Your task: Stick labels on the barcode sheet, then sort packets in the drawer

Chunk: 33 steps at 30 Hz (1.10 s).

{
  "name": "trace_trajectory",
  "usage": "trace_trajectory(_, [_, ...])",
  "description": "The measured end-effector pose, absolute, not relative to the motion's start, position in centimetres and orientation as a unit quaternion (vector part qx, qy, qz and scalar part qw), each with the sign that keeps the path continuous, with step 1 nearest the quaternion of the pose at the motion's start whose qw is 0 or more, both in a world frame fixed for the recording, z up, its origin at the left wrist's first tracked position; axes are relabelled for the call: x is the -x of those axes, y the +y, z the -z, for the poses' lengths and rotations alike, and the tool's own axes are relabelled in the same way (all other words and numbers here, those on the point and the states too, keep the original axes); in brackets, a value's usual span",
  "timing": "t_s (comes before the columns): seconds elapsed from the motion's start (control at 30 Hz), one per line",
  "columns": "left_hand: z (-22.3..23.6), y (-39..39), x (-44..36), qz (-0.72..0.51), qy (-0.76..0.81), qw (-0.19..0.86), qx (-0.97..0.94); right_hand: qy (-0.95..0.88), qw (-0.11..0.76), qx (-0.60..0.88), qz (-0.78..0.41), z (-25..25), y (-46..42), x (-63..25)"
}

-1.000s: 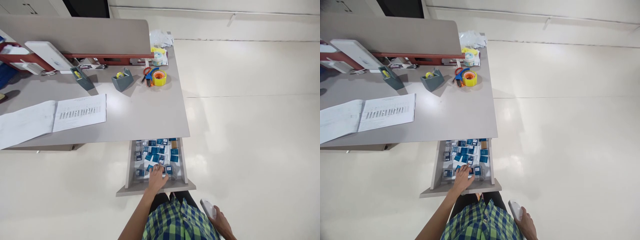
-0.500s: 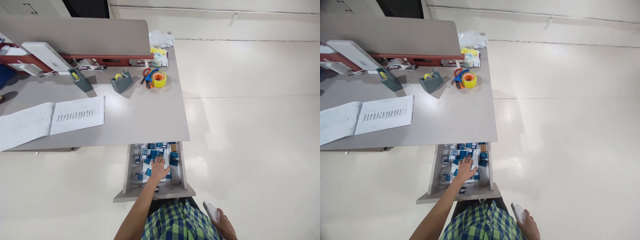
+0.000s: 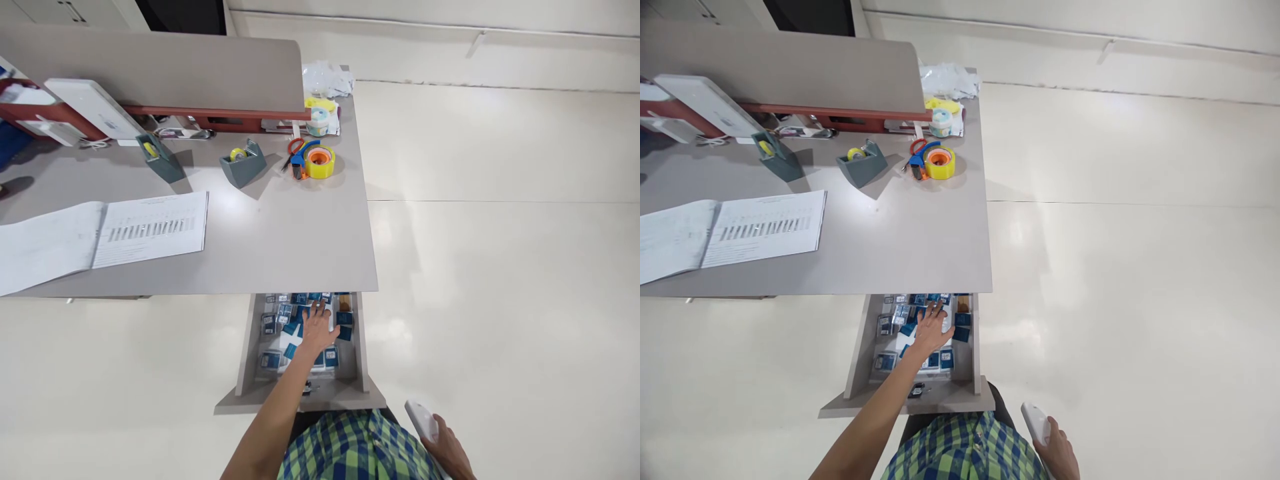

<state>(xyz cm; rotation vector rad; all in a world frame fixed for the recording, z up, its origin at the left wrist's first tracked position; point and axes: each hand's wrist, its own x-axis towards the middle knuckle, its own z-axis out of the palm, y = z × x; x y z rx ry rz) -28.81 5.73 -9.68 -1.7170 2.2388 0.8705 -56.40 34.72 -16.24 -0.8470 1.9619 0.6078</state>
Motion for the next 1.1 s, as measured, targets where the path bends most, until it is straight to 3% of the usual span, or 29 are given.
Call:
trace_trajectory(0.3, [10.7,5.9,29.5,-0.279,0.754,0.067,0.591,0.794,0.44,0.332,-0.255,15.6,34.2,57.6])
trace_trajectory(0.53, [10.2,11.1,26.9,-0.232,0.771,-0.061,0.59,0.791,0.442,0.329,-0.266,15.5,33.4,57.7])
trace_trajectory(0.73, [8.6,17.2,22.5,-0.094,0.825,-0.167,0.532,0.801,0.424,0.338,-0.253,15.9,33.5,57.0])
trace_trajectory(0.9, [8.9,19.2,19.4,0.009,0.83,-0.171,0.531,0.813,0.396,0.357,-0.235,17.5,34.9,55.2])
trace_trajectory(1.1, [11.8,19.7,17.6,0.044,0.834,-0.141,0.532,0.813,0.392,0.355,-0.245,18.5,37.6,53.6])
